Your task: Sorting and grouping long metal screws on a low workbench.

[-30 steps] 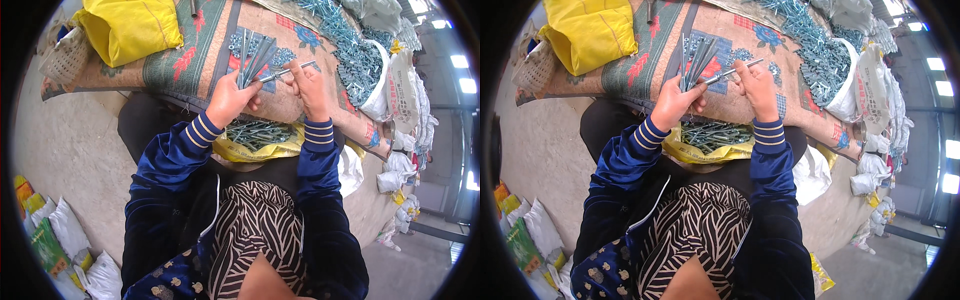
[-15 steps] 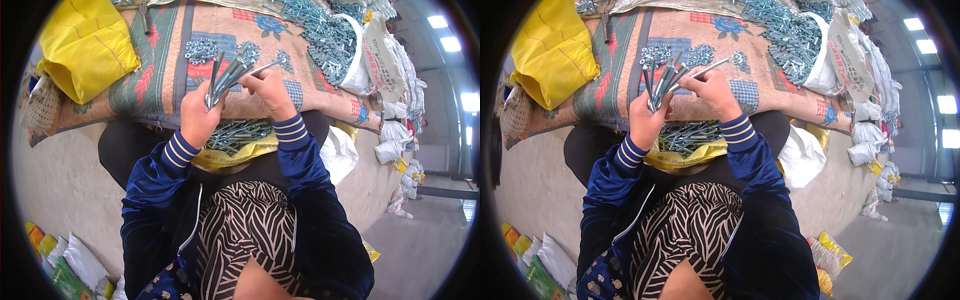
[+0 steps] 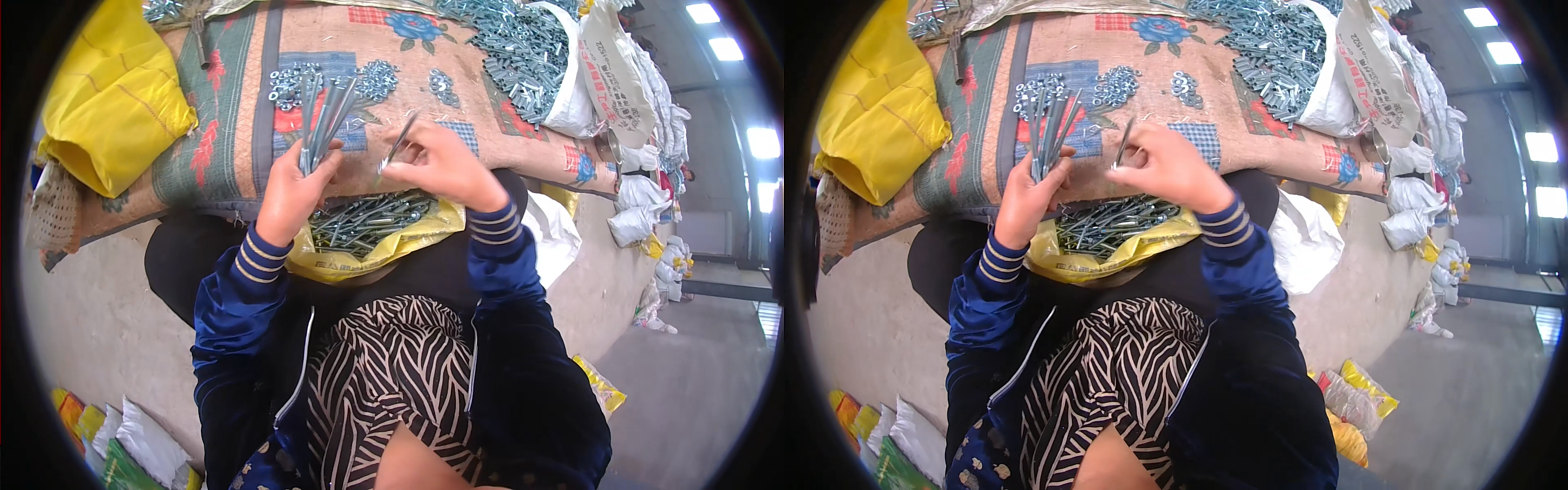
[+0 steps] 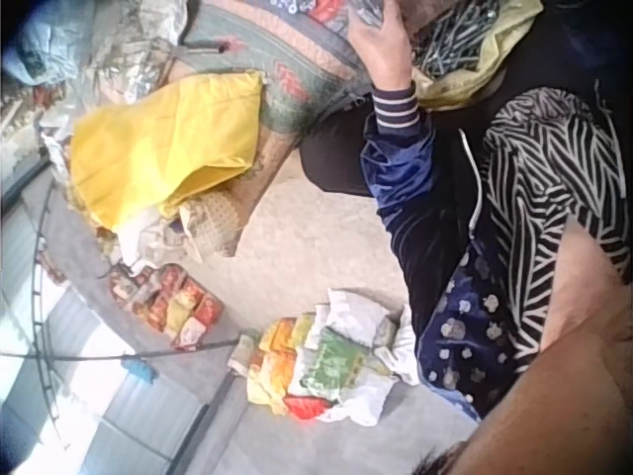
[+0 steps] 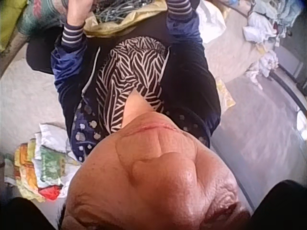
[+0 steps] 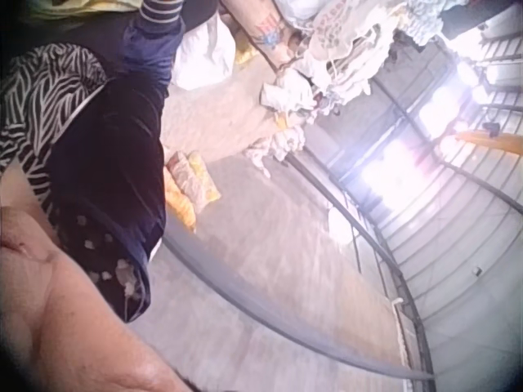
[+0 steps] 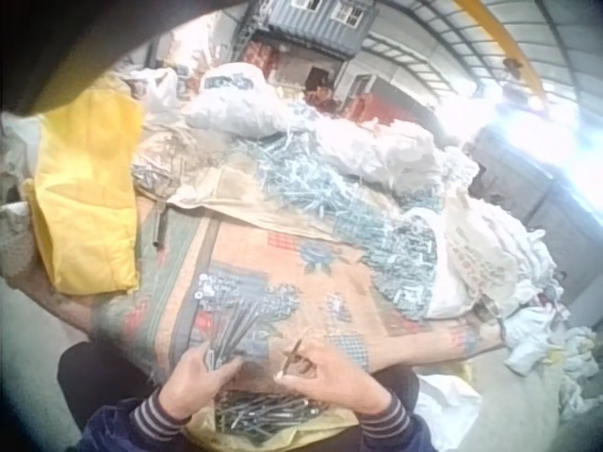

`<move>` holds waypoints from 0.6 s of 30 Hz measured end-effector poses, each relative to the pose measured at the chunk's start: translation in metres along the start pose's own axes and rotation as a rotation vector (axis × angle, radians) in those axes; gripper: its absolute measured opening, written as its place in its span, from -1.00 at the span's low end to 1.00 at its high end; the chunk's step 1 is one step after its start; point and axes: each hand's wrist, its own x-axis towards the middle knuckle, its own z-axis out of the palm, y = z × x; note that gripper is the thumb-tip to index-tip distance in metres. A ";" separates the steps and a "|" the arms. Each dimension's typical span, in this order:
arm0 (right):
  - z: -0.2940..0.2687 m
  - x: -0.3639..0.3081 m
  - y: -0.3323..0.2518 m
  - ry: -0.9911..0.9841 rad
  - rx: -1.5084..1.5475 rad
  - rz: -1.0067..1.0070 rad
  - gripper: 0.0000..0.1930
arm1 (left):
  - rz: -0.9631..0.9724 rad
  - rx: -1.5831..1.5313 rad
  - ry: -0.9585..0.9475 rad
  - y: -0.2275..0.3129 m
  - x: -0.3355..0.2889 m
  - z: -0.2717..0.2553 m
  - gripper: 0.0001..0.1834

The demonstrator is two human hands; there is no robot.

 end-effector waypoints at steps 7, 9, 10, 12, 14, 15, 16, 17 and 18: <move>-0.137 -0.066 0.206 0.698 -0.789 0.908 -0.69 | -0.166 -0.199 -0.096 0.006 0.003 -0.002 -0.72; -0.135 -0.057 0.228 0.721 -0.862 0.934 -0.70 | -0.153 -0.196 -0.090 0.007 0.003 -0.003 -0.72; -0.135 -0.052 0.236 0.746 -0.941 0.970 -0.71 | -0.168 -0.200 -0.062 0.007 0.003 -0.002 -0.72; -0.136 -0.036 0.256 0.699 -0.941 0.932 -0.71 | -0.163 -0.268 -0.068 0.004 0.005 0.000 -0.69; -0.122 -0.011 0.246 0.658 -0.918 0.890 -0.74 | -0.186 -0.300 -0.068 0.003 0.007 -0.002 -0.70; -0.105 0.010 0.228 0.671 -0.895 0.886 -0.77 | -0.215 -0.338 -0.059 0.000 0.005 -0.005 -0.70; -0.099 0.016 0.224 0.706 -0.912 0.740 -0.78 | -0.215 -0.342 -0.086 0.000 0.007 -0.005 -0.71; -0.091 0.022 0.221 0.735 -0.923 0.590 -0.79 | -0.214 -0.339 -0.089 0.000 0.008 -0.006 -0.71; -0.081 0.028 0.209 0.695 -0.990 0.505 -0.81 | -0.231 -0.375 -0.100 -0.002 0.010 -0.008 -0.71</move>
